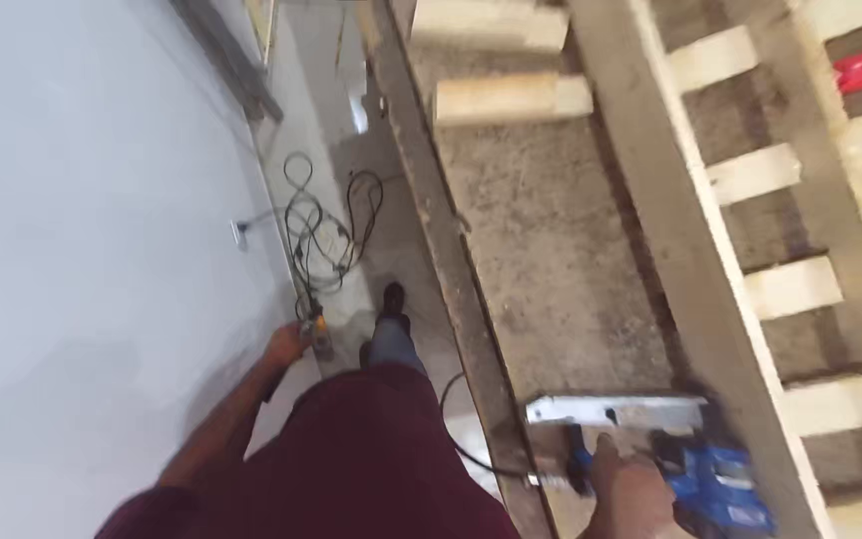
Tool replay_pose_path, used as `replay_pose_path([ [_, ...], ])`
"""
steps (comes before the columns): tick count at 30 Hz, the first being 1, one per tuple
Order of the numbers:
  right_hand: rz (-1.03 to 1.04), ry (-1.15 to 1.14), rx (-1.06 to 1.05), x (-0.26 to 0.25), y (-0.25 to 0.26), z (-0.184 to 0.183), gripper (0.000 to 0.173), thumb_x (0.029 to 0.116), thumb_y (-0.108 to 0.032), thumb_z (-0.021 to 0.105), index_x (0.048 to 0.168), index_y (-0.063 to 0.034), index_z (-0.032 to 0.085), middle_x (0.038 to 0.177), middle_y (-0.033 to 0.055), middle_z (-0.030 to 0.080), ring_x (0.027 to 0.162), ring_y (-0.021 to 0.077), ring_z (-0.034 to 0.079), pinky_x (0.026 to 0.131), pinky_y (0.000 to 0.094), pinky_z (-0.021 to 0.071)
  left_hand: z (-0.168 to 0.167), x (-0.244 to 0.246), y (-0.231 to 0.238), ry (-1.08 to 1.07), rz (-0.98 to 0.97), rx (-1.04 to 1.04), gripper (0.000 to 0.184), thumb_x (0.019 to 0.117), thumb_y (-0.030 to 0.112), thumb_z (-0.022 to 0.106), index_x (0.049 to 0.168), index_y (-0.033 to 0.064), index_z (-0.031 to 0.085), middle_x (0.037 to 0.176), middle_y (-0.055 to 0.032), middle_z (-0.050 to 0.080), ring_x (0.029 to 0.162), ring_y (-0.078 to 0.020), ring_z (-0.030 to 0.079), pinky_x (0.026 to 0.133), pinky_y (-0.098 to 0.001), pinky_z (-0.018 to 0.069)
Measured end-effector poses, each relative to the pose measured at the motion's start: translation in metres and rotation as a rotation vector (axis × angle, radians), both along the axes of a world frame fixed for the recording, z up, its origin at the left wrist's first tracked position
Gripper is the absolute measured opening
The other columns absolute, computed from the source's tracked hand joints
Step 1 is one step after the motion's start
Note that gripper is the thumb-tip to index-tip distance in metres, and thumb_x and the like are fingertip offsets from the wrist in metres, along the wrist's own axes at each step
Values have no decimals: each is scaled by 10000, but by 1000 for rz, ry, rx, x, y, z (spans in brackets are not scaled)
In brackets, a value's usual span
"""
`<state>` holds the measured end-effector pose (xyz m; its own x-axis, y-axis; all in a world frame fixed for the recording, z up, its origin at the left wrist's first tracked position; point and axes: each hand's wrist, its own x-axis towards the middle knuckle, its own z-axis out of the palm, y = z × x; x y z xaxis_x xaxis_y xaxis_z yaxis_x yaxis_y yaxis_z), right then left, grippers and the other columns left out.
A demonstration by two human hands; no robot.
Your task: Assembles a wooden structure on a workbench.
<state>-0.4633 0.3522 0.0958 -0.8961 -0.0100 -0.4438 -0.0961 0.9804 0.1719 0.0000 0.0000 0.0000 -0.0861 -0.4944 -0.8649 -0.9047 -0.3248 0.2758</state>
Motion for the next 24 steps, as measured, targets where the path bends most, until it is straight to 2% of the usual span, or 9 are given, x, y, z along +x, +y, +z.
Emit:
replay_pose_path([
  [3,224,-187,-430,29,-139,-13,477,1048,-375,560,1335,0,623,1067,301,701,970,506,682,848,724,514,32,-72,-81,243,49,-108,370,975,296,672,1231,28,650,921,-140,717,772,-250,708,763,-477,608],
  [7,638,-709,-761,71,-358,-26,469,1000,-424,641,1341,-102,664,1234,113,712,1117,274,696,997,542,555,83,-163,-177,682,132,-284,296,973,223,620,1160,-3,666,931,-51,753,799,-132,708,783,-348,603],
  [10,831,-1002,-1000,88,-497,5,546,988,-464,638,1376,-81,602,1142,96,719,1038,217,702,950,484,576,125,-223,-264,1203,206,-341,334,1051,268,540,1167,-38,606,1071,-144,744,1033,-264,720,980,-449,575],
  [12,775,-1085,-1069,85,-569,41,493,986,-440,641,1297,-63,577,945,75,715,832,191,716,791,449,609,152,-249,-322,1374,183,-283,406,1064,354,535,1259,-1,572,1233,-176,709,1185,-313,671,1071,-479,517],
  [14,622,-1141,-1101,71,-629,60,460,983,-353,646,1339,-86,529,850,61,706,677,181,705,660,410,630,171,-256,-380,1237,52,-296,533,1044,364,562,1407,-23,512,1386,-167,635,1276,-274,619,1102,-440,501],
  [16,498,-1115,-1103,45,-688,63,462,977,-335,654,1360,-112,522,800,66,692,590,189,673,568,396,610,175,-249,-434,852,-89,-352,623,989,369,617,1493,33,471,1394,-104,622,1253,-185,622,1070,-392,527],
  [20,305,-946,-1054,-25,-819,29,411,975,-305,665,1298,-62,588,807,108,678,587,226,654,552,415,593,123,-199,-524,465,-115,-231,450,1014,362,628,1366,83,616,1241,-84,709,1101,-194,698,1002,-453,568],
  [23,95,-598,-1015,-57,-916,-19,367,998,-355,621,1218,-61,627,833,109,693,656,243,679,615,466,598,77,-151,-594,322,-54,-140,422,1010,354,637,1314,62,653,1146,-118,733,1030,-238,717,966,-490,575],
  [24,59,-477,-968,-61,-944,-32,396,1019,-379,589,1261,-66,603,863,117,691,703,254,682,651,481,589,64,-138,-618,293,-25,-108,429,1007,352,643,1314,52,653,1148,-131,733,1039,-251,718,975,-499,570],
])
